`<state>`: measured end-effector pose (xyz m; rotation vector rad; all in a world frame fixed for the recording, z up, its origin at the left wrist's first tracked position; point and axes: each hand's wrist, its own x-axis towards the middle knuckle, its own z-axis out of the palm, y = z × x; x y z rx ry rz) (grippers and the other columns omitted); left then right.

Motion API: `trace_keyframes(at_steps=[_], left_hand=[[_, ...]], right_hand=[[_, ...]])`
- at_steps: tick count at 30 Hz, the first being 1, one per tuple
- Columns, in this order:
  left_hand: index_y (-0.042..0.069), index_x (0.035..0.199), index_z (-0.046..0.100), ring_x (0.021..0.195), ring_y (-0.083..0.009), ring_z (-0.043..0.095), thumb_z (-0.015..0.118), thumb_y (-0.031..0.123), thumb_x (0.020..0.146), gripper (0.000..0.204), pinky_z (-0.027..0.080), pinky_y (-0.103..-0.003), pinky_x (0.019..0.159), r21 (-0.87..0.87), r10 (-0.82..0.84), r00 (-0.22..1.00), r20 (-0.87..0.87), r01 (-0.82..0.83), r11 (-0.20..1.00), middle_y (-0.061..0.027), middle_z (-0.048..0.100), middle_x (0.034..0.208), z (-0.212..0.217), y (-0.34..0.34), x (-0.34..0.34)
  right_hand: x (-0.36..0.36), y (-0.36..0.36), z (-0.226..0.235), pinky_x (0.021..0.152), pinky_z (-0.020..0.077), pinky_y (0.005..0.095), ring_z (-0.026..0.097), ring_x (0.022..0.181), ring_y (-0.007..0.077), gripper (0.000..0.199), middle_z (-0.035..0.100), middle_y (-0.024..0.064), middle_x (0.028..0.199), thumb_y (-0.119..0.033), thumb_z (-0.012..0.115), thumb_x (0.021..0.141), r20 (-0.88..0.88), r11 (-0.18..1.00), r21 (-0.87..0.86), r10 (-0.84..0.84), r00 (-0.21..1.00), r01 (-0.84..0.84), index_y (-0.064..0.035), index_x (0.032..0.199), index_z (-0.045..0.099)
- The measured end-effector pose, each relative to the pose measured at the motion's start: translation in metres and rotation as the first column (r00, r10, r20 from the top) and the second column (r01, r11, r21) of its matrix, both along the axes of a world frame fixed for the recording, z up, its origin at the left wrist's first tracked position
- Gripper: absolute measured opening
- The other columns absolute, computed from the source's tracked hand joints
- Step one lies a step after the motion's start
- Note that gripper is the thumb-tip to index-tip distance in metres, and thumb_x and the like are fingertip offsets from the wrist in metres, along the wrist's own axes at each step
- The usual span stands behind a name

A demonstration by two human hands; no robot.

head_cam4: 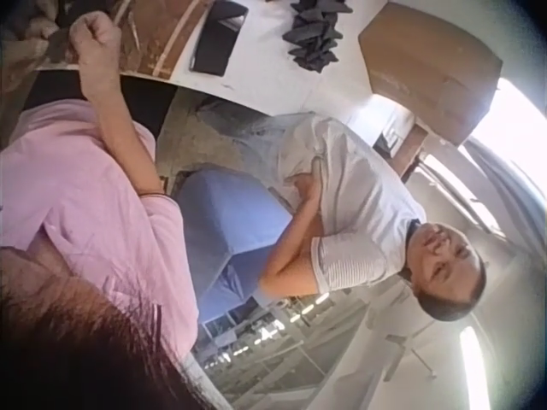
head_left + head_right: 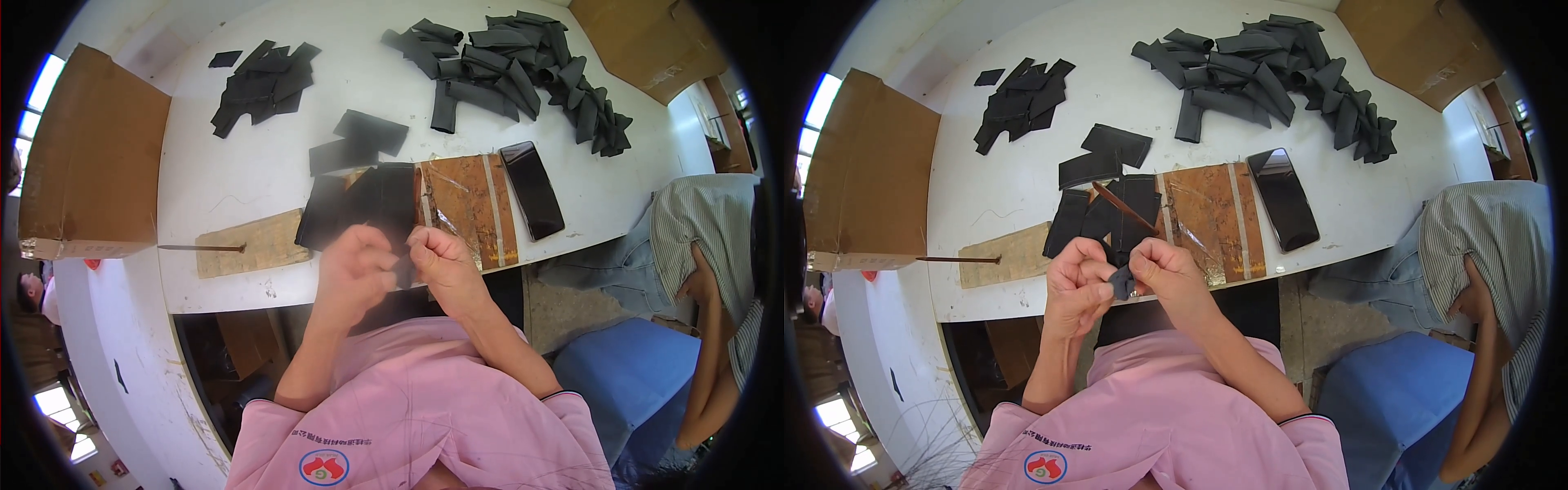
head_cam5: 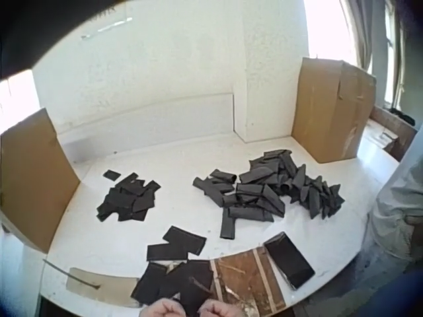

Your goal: Manually assembling or folding small black foam or rubber parts at a workstation.

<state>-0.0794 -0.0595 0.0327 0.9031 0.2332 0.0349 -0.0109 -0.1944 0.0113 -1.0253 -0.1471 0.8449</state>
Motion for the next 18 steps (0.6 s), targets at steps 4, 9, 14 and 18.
trace_keyframes(at_steps=[4,9,14,18], left_hand=[[-0.006,0.119,0.033,0.035,-0.0037,0.035,0.056,-0.007,0.069,0.055,0.027,-0.016,0.031,-0.459,-0.130,0.969,0.208,0.214,0.862,-0.0138,0.058,0.072,0.011,-0.008,0.002],[-0.006,0.103,0.053,0.051,-0.0031,0.045,0.054,-0.006,0.077,0.027,0.038,-0.014,0.045,0.473,0.257,0.965,-0.049,-0.204,0.857,-0.0073,0.056,0.076,0.021,-0.030,0.000],[-0.003,0.097,0.055,0.050,-0.0032,0.045,0.051,-0.005,0.080,0.017,0.039,-0.014,0.046,0.711,0.329,0.885,0.330,-0.463,0.529,-0.0034,0.055,0.071,-0.003,-0.034,0.011],[-0.003,0.091,0.052,0.046,-0.0039,0.044,0.051,-0.006,0.080,0.012,0.037,-0.015,0.039,0.306,0.418,0.908,0.029,-0.406,0.861,-0.0060,0.056,0.072,0.016,-0.039,0.013]], right_hand=[[-0.001,0.001,0.006,0.056,0.0369,0.0161,0.044,0.062,0.0042,0.016,0.048,-0.0017,0.080,-0.016,0.052,0.085,0.193,0.972,0.234,-0.086,0.978,0.039,-0.0049,0.074,0.050],[0.004,-0.005,0.017,0.056,0.0395,0.0212,0.048,0.063,0.0098,0.011,0.052,0.0039,0.084,-0.008,0.056,0.080,0.495,0.980,0.000,-0.171,0.852,0.197,-0.0018,0.074,0.049],[-0.002,0.004,0.027,0.055,0.0418,0.0278,0.051,0.066,0.0226,0.012,0.051,0.0113,0.078,0.001,0.060,0.070,0.944,0.883,0.035,-0.183,0.275,0.468,-0.0007,0.075,0.050],[-0.004,0.000,0.033,0.055,0.0419,0.0266,0.052,0.065,0.0194,0.010,0.051,0.0096,0.078,-0.001,0.058,0.075,0.876,0.881,-0.077,-0.164,0.454,0.467,0.0003,0.074,0.048]])
